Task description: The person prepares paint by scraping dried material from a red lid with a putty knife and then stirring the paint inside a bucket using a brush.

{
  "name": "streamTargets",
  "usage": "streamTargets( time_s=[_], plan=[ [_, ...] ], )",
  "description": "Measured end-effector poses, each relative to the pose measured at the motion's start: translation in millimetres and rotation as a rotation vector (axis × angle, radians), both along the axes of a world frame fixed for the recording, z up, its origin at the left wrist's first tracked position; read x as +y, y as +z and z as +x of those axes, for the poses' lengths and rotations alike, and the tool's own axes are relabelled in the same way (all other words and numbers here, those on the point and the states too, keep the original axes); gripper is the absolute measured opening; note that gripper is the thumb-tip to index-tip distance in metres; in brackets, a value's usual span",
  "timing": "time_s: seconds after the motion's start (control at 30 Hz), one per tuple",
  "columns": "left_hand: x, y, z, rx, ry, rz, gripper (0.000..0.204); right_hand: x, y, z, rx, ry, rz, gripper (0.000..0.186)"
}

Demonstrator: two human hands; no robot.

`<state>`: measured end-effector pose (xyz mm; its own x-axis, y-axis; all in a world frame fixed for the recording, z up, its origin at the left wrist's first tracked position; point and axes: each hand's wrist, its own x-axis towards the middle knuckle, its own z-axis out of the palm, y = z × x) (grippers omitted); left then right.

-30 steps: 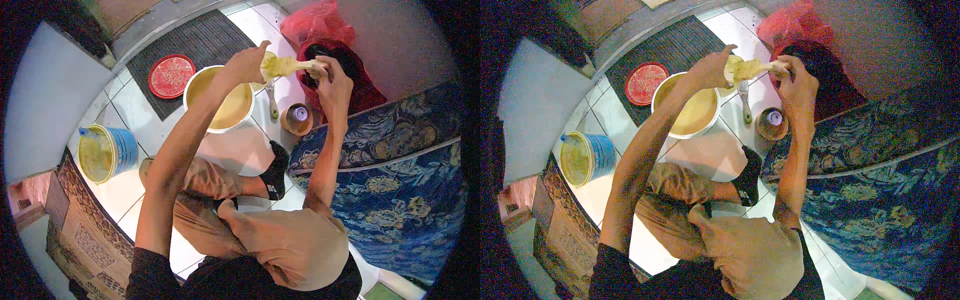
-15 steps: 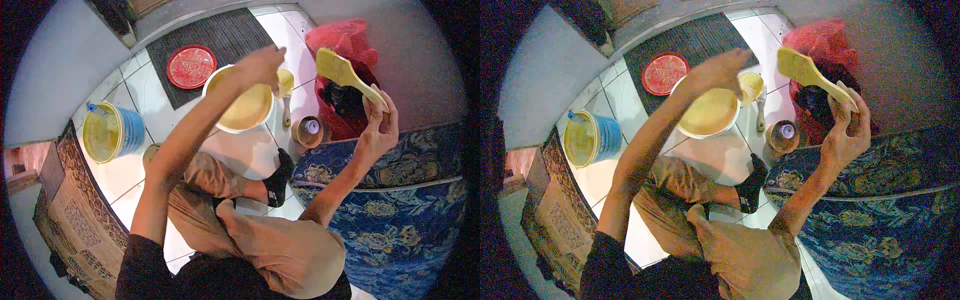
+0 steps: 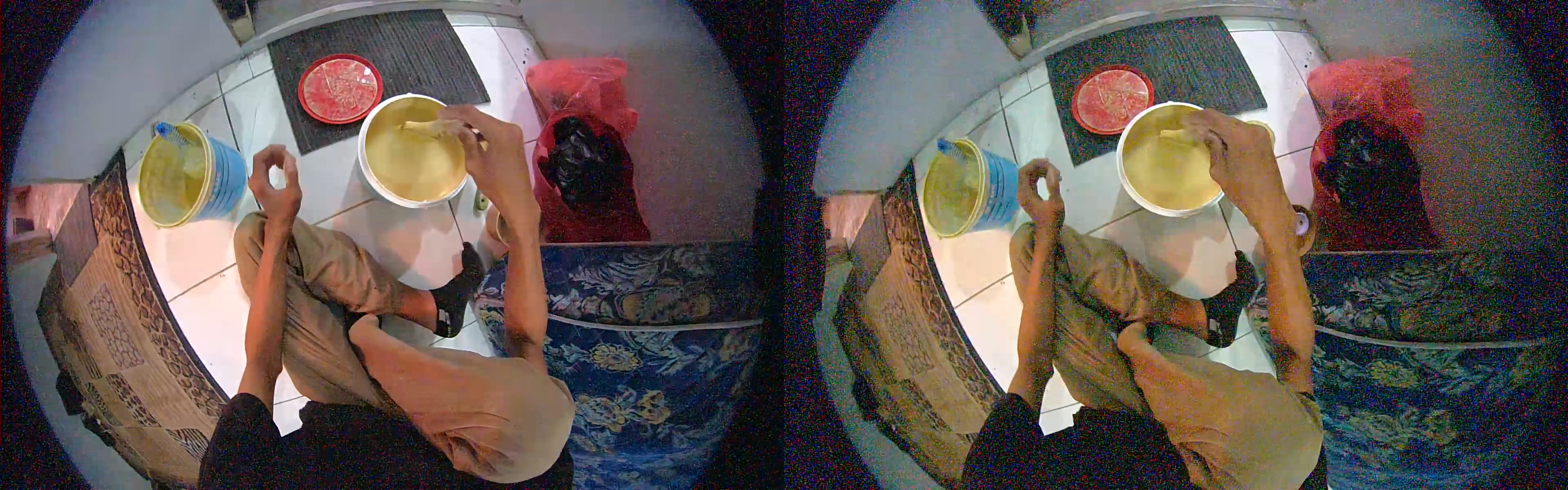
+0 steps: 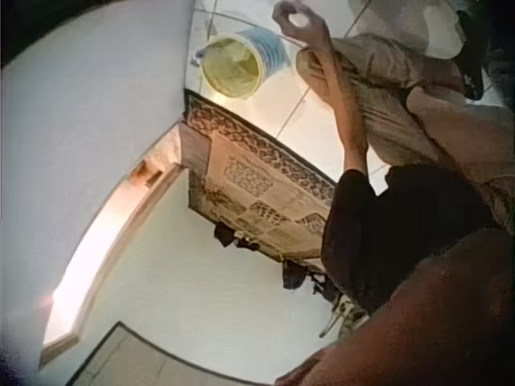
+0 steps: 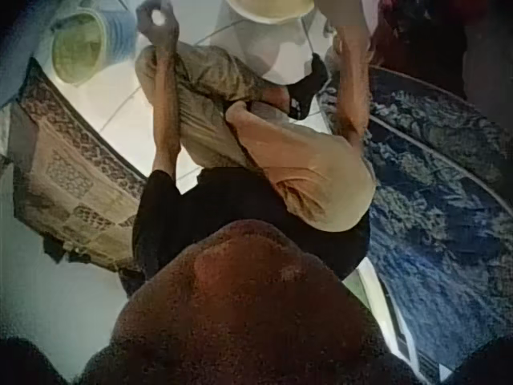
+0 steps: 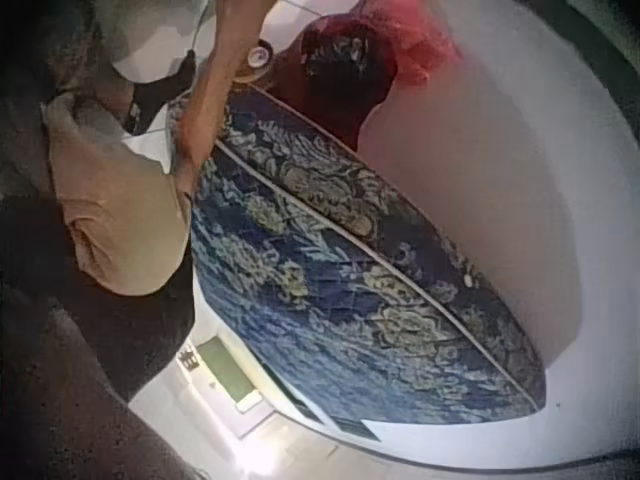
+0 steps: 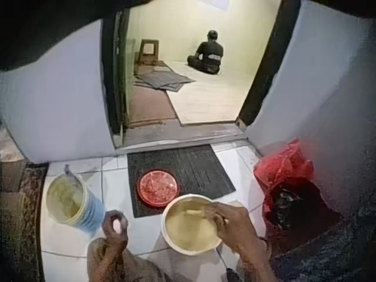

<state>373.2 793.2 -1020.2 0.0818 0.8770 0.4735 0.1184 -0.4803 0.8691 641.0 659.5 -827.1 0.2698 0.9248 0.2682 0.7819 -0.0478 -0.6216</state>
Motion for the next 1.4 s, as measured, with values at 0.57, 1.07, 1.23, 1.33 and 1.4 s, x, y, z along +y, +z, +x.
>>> streamTargets(
  time_s=[0.57, 1.07, 1.23, 1.33, 1.4],
  plan=[
    [10.6, -0.7, 19.5, 0.103, -0.095, -0.108, 0.02, 15.1, -28.8, 13.8, -0.102, 0.034, -0.205, 0.024],
    [11.9, -3.6, 17.8, 0.128, -0.12, -0.141, 0.016, 21.7, -43.9, -5.3, -0.21, -0.043, -0.182, 0.025],
    [13.0, -8.6, 18.7, 0.098, -0.113, -0.144, 0.016, 21.7, -48.9, 0.4, -0.237, -0.047, -0.103, 0.024],
    [12.7, -5.7, 18.3, 0.112, -0.112, -0.137, 0.016, 15.2, -60.0, 7.7, -0.316, -0.04, -0.107, 0.025],
    [13.0, -4.9, 19.2, 0.128, -0.11, -0.129, 0.016, 10.1, -62.0, 12.7, -0.359, -0.038, -0.134, 0.025]
  ],
)
